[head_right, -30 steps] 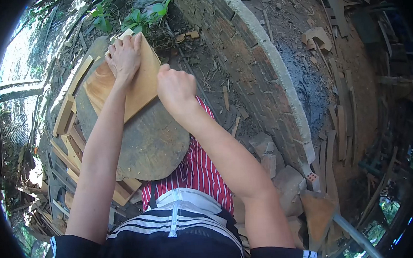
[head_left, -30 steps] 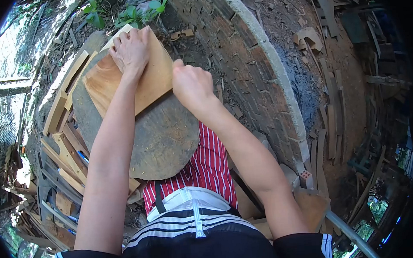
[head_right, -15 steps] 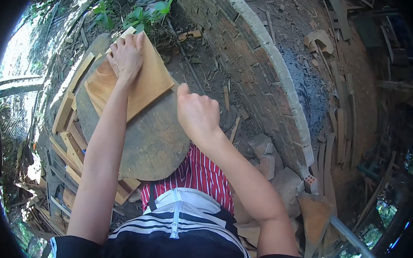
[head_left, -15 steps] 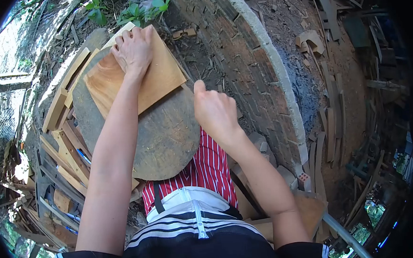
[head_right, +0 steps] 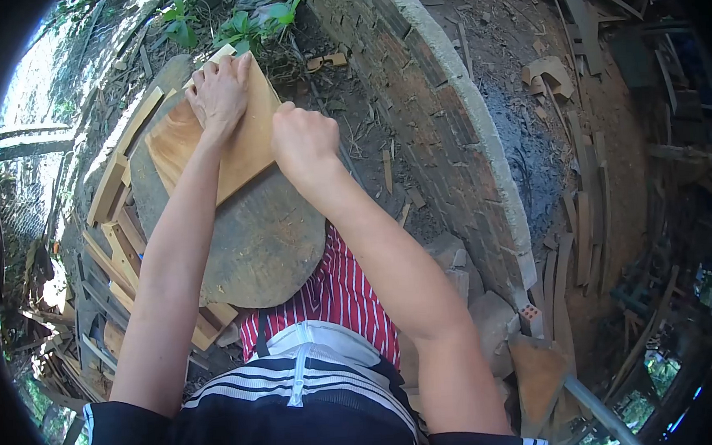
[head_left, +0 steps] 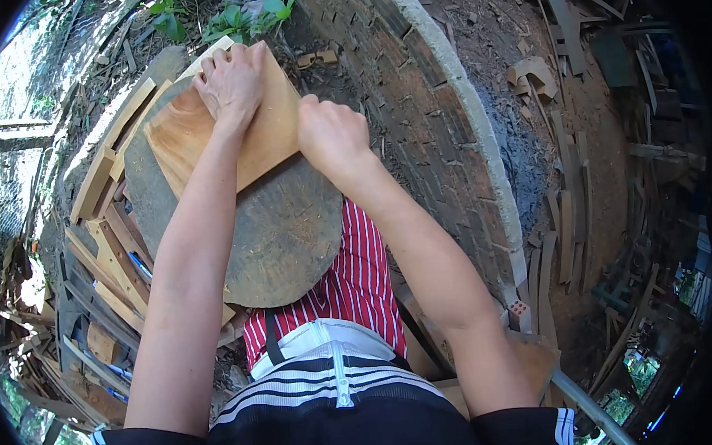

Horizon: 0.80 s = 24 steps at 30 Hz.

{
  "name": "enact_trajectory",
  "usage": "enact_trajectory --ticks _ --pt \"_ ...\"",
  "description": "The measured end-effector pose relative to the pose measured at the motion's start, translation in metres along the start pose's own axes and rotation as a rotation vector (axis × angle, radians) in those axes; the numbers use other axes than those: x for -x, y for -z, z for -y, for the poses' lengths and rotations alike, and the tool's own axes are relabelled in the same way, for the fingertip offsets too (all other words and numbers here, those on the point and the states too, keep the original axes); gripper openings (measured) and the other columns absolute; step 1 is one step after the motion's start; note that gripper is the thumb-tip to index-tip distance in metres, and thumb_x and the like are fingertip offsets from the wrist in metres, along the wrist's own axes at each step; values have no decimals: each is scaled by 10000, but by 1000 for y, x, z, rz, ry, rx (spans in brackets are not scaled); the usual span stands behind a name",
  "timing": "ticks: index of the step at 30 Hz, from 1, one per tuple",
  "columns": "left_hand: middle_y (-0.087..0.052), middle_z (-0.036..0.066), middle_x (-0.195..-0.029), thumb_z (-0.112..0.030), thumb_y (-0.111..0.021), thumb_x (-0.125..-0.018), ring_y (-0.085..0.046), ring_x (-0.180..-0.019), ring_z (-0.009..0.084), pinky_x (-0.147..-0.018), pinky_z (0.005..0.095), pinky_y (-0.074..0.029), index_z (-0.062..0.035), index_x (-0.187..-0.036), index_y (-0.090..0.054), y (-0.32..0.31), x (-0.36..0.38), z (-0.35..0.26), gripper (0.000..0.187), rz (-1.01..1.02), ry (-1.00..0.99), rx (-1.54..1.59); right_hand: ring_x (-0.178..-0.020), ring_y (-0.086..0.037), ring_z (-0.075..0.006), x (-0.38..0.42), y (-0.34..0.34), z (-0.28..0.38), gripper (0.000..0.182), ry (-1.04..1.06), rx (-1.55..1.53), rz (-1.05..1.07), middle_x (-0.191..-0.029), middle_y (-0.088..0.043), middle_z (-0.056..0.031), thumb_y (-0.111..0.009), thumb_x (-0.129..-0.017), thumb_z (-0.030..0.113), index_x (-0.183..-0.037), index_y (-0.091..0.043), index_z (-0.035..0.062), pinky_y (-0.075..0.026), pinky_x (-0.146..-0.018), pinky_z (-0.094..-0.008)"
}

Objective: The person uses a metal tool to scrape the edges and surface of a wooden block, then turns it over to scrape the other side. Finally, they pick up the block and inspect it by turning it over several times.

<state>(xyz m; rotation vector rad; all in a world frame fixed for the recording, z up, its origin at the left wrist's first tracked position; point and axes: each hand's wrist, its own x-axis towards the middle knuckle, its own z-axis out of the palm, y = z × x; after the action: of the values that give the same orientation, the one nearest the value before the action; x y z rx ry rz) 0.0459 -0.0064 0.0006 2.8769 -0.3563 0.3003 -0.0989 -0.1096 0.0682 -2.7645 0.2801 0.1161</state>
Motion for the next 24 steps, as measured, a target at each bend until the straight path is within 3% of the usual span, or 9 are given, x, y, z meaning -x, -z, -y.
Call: enact_trajectory --ticks 3,5,9,15,20,24 --pt "-582 118 -1180 -561 -376 -960 -485 -1135 309 -968 488 -320 -146 -1150 -618 -1 -1 0 517 -8 0 2 -723 -687 -402 25 16 -7 105 13 -4 4 -750 -668 -254 -500 -834 47 -883 -547 -32 -560 -631 -477" --pt "-582 118 -1179 -564 -377 -959 -485 -1137 309 -969 488 -319 -145 -1149 -619 -4 9 2 520 -7 8 -10 -722 -684 -409 62 27 -3 108 -128 42 164 -739 -663 -257 -500 -835 47 -888 -547 -35 -559 -625 -480" --pt "-583 122 -1154 -550 -395 -955 -476 -1128 306 -955 484 -317 -132 -1125 -627 -4 5 0 508 -21 -2 16 -731 -682 -419 5 -1 4 95 1 -7 -23 -728 -657 -266 -488 -837 45 -891 -535 -17 -553 -616 -494" --pt "-586 128 -1125 -530 -415 -952 -470 -1117 304 -944 480 -314 -123 -1095 -637 -7 9 1 486 -27 2 34 -735 -678 -434 58 21 -4 99 -63 33 106 -719 -657 -260 -486 -836 54 -902 -507 -17 -547 -633 -523" --pt "-592 126 -1112 -527 -421 -948 -464 -1122 304 -931 472 -311 -115 -1086 -644 -7 4 2 488 -71 -19 57 -760 -677 -436 -9 -9 0 111 -33 -25 9 -756 -660 -270 -477 -850 66 -913 -512 -18 -546 -649 -522" --pt "-590 126 -1118 -529 -423 -946 -462 -1125 303 -931 469 -308 -115 -1074 -650 -8 2 2 488 -67 -13 59 -769 -678 -432 19 11 -8 122 5 -5 32 -776 -665 -267 -474 -854 68 -915 -529 -22 -551 -658 -503"
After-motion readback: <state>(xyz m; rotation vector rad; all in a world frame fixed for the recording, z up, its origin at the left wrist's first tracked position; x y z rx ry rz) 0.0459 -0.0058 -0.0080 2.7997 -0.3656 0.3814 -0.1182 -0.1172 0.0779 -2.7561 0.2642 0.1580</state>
